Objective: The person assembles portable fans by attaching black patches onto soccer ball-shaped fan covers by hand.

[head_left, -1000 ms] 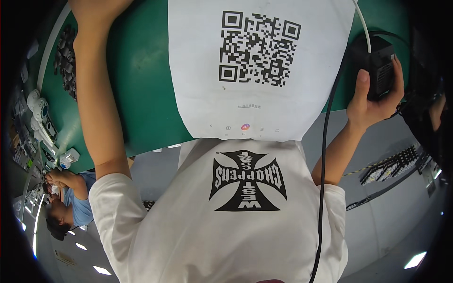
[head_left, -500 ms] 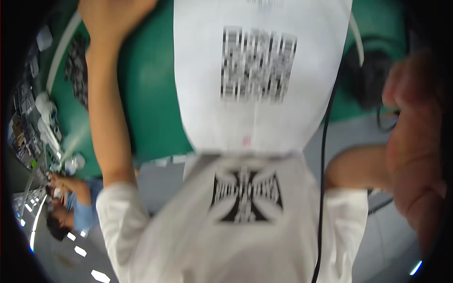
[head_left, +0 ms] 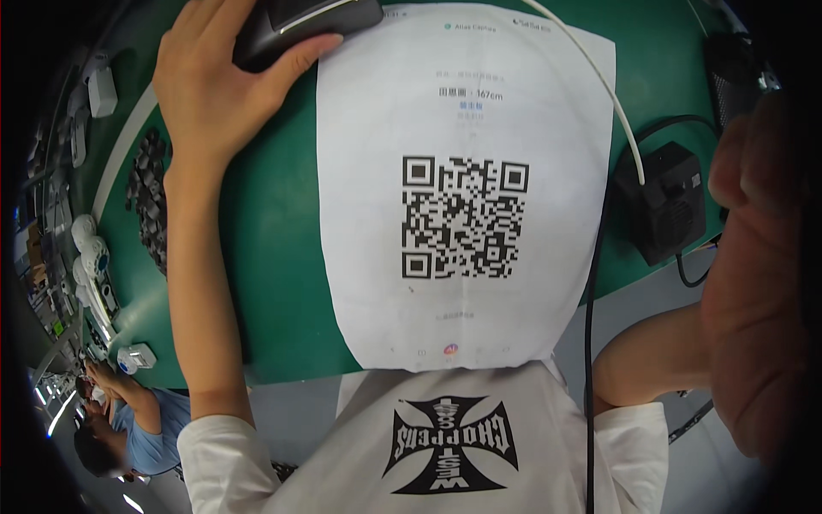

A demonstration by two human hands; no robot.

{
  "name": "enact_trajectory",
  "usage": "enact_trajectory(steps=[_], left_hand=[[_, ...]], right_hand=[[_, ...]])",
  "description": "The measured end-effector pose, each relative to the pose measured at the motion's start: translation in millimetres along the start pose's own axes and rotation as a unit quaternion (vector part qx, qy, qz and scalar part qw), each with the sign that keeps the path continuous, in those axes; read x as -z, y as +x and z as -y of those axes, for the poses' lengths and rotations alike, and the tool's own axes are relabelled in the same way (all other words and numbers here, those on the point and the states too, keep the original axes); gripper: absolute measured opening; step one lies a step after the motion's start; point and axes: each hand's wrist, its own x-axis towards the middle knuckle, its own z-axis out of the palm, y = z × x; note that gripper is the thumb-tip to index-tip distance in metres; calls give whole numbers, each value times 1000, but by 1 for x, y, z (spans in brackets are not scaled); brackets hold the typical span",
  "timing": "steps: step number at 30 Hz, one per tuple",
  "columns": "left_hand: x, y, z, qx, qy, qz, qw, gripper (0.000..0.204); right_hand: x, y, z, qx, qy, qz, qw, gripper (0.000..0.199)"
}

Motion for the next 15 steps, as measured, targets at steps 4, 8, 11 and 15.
enact_trajectory(steps=[4, 8, 11, 15], left_hand=[[5, -1, -11, 17, 49, 12, 999, 67], [7, -6, -13, 31, 59, 20, 998, 68], [7, -10, -12, 32, 60, 24, 997, 67], [-9, -1, -10, 32, 24, 32, 999, 66]], right_hand=[[-7, -6, 1, -14, 1, 8, 1000, 88], [-15, -12, 5, -33, -15, 23, 999, 89], [-21, -17, 5, -60, -36, 29, 997, 91], [-29, -18, -12, -102, -60, 37, 992, 92]])
